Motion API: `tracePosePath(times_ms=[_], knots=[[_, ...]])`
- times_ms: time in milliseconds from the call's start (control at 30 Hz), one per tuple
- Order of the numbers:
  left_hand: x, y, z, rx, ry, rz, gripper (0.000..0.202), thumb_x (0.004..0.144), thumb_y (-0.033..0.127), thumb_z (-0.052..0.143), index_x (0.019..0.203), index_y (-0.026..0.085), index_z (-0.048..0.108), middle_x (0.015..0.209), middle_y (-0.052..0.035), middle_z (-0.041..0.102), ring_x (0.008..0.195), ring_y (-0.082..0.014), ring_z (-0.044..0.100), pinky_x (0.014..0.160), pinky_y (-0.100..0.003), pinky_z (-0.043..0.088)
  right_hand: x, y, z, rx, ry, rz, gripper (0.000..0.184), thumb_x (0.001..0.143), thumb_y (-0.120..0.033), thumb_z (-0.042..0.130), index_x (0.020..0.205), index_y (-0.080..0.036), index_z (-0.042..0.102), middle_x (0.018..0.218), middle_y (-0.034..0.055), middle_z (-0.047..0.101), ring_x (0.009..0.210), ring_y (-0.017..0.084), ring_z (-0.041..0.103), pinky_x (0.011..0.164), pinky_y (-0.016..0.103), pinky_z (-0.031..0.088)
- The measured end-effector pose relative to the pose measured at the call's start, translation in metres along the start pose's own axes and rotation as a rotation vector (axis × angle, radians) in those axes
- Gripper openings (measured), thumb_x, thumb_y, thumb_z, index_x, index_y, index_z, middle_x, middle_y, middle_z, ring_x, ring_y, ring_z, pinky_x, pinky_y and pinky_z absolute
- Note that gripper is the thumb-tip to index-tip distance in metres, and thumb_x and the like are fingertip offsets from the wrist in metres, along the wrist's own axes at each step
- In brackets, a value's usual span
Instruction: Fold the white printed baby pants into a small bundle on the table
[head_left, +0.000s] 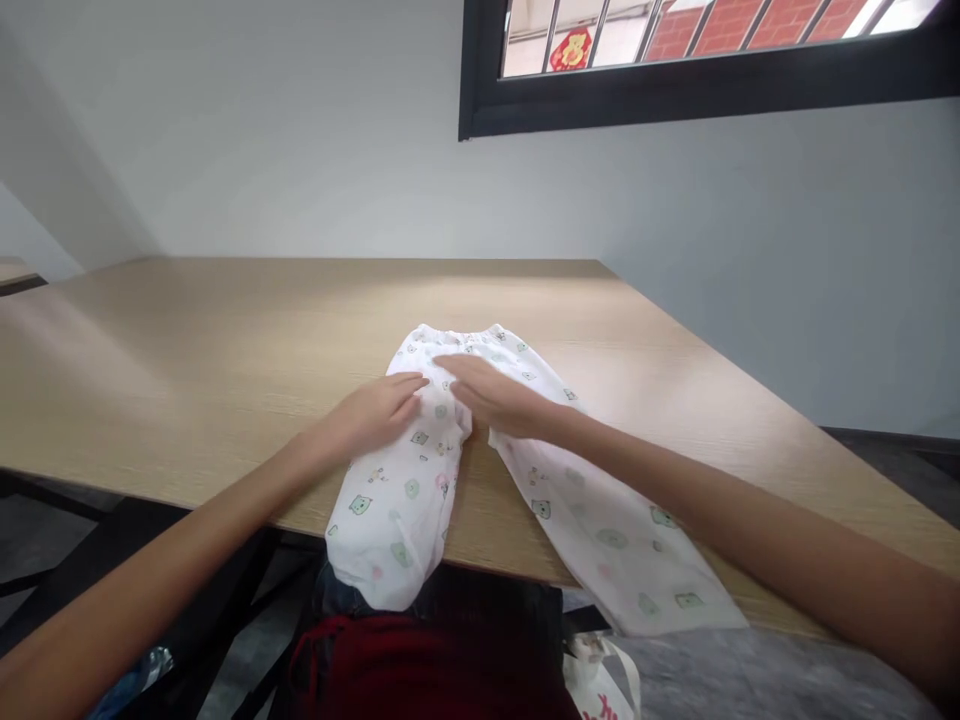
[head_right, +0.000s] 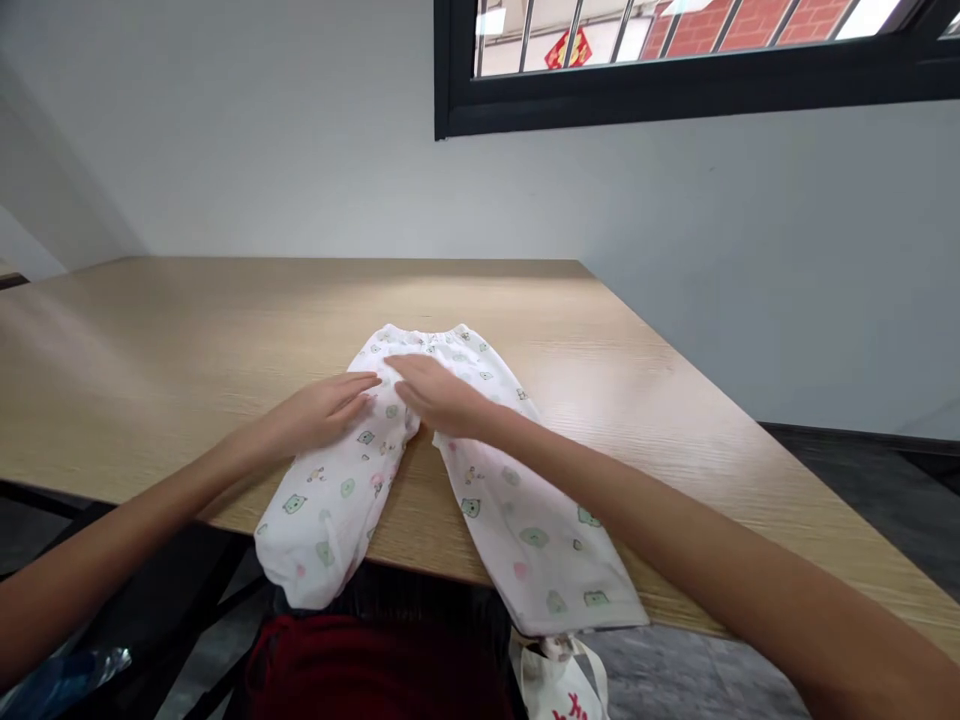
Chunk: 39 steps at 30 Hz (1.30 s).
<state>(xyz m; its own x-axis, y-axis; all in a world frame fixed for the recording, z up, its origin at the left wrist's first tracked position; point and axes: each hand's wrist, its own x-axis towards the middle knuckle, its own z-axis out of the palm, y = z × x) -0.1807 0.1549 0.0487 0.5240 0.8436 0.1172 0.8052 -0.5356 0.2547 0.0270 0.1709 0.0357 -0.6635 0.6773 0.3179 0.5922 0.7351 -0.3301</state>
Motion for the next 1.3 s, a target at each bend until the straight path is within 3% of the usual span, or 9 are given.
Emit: tracePosePath(times_ms=[100,200,467,667,800,933,1000,1133,1300], knots=[[-0.015,0.002,0.008,-0.054,-0.053,0.042,0.044,0.093,0.032,0.024,0.132,0.017,0.037,0.133,-0.0065,0.044,0.118,-0.0164,0.045,0.099,-0.031,0.035,0.014,-0.019,0.015,0.149,-0.151,-0.132,0.041,0.095,-0.028,0.019,0.131,-0.015,0.036,0.134,0.0076,0.039,0.122,0.019,0.035,0.101,0.036,0.032],[-0.042,0.012,0.008,-0.084,-0.112,0.056,0.045,0.093,0.035,0.025,0.135,0.020,0.032,0.138,-0.0041,0.037,0.127,-0.0182,0.034,0.105,-0.036,0.028,0.046,-0.002,0.032,0.057,-0.276,-0.160,0.042,0.096,-0.028,0.019,0.129,-0.012,0.039,0.135,0.0096,0.037,0.124,0.022,0.032,0.103,0.039,0.029],[-0.151,0.059,-0.019,-0.142,-0.347,0.005,0.038,0.091,0.035,0.036,0.127,0.044,0.038,0.134,0.0115,0.040,0.122,-0.0158,0.041,0.103,-0.032,0.034,0.100,0.042,0.034,0.015,-0.258,0.125,0.037,0.093,-0.025,0.036,0.125,-0.012,0.047,0.135,0.0094,0.038,0.126,0.026,0.029,0.105,0.039,0.025],[-0.093,0.075,-0.030,-0.228,-0.254,0.023,0.036,0.094,0.034,0.025,0.118,0.034,0.052,0.116,0.0056,0.059,0.104,-0.0136,0.056,0.087,-0.025,0.044,0.041,0.038,-0.024,0.321,-0.094,0.298,0.042,0.095,-0.046,0.032,0.116,-0.021,0.058,0.125,0.0049,0.050,0.112,0.027,0.046,0.095,0.041,0.036],[-0.005,0.090,-0.001,-0.182,-0.215,0.273,0.041,0.094,0.032,0.025,0.127,0.016,0.041,0.136,-0.0074,0.040,0.126,-0.0186,0.035,0.101,-0.030,0.032,-0.013,0.049,-0.042,0.496,0.012,0.316,0.036,0.094,-0.044,0.036,0.116,-0.027,0.058,0.125,-0.0014,0.050,0.115,0.024,0.043,0.099,0.039,0.031],[0.052,0.113,0.035,-0.100,-0.192,0.271,0.048,0.094,0.033,0.022,0.131,0.003,0.030,0.133,-0.0193,0.040,0.124,-0.0242,0.037,0.098,-0.036,0.035,-0.037,0.071,-0.031,0.477,-0.023,0.336,0.037,0.095,-0.040,0.032,0.120,-0.027,0.055,0.129,-0.0029,0.046,0.121,0.023,0.037,0.104,0.040,0.024],[0.045,0.128,0.045,-0.086,-0.209,0.327,0.049,0.093,0.034,0.025,0.132,0.004,0.028,0.129,-0.0201,0.044,0.121,-0.0265,0.041,0.096,-0.038,0.037,-0.034,0.085,-0.024,0.390,-0.066,0.306,0.039,0.095,-0.040,0.029,0.123,-0.026,0.052,0.132,-0.0033,0.042,0.124,0.022,0.032,0.107,0.039,0.019],[-0.019,0.160,0.060,0.031,-0.049,0.579,0.046,0.094,0.030,0.027,0.130,0.003,0.031,0.126,-0.0179,0.048,0.116,-0.0256,0.045,0.098,-0.037,0.035,-0.009,0.113,-0.015,0.120,-0.134,0.295,0.043,0.095,-0.036,0.026,0.135,-0.024,0.038,0.142,-0.0023,0.024,0.131,0.021,0.012,0.108,0.041,0.009],[-0.055,0.190,0.085,0.064,0.284,0.487,0.054,0.090,0.045,0.035,0.120,0.001,0.043,0.100,-0.0133,0.061,0.090,-0.0235,0.057,0.081,-0.036,0.046,0.011,0.126,-0.008,-0.058,-0.016,0.474,0.052,0.092,-0.028,0.029,0.140,-0.010,0.022,0.143,0.0100,0.021,0.131,0.024,0.016,0.107,0.040,0.016]])
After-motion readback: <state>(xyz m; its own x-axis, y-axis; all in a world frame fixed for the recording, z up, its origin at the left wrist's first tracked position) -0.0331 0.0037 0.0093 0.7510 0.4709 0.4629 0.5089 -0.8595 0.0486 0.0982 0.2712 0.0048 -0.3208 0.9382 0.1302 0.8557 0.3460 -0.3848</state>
